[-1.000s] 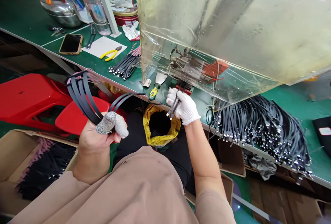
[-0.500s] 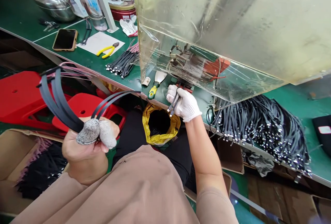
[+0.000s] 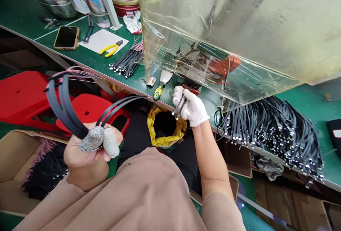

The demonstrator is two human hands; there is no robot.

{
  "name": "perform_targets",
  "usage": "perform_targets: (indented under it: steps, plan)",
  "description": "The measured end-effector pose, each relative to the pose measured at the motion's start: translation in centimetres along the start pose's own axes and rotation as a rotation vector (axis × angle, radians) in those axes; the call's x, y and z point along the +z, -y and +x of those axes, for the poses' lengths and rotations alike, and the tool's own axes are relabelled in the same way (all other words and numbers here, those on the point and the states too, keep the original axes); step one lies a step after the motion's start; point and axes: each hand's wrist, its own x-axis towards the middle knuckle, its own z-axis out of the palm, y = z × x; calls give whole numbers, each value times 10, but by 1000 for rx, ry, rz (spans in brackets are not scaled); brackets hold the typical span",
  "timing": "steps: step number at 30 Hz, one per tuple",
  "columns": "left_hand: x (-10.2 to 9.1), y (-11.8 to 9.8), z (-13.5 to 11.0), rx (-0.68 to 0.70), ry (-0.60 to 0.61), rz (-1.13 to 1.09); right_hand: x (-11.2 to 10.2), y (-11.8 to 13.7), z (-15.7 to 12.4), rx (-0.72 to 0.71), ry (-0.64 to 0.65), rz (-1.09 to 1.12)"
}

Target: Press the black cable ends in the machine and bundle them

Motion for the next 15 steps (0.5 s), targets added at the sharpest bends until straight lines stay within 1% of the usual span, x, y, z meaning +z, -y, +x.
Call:
perform_targets:
  steps: [2,4,5,6,7,8,10,12,15]
  plan:
    - [1,2,3,-92,104,47,-15,-11,-8,81,171,-74]
    - [1,11,5,-241,153,82,-35,-32,-17,260,353,-161]
    - [0,19,6,-310,160,114,-45,-44,-21,364,423,-190]
    - [0,29,7,-374,176,161,-54,-58,-24,446,461,-194]
    - [0,41,8,-437,196,221,-61,-72,-25,487,457,-171]
    - [-1,53,9,-498,219,283,-67,-86,-25,485,414,-124]
    - [-3,79,9,-606,250,397,-73,-108,-21,378,240,-11]
    - [-6,102,8,-691,263,489,-77,-123,-10,244,6,50]
    - [-10,128,2,-778,295,571,-89,-135,13,115,-352,-15]
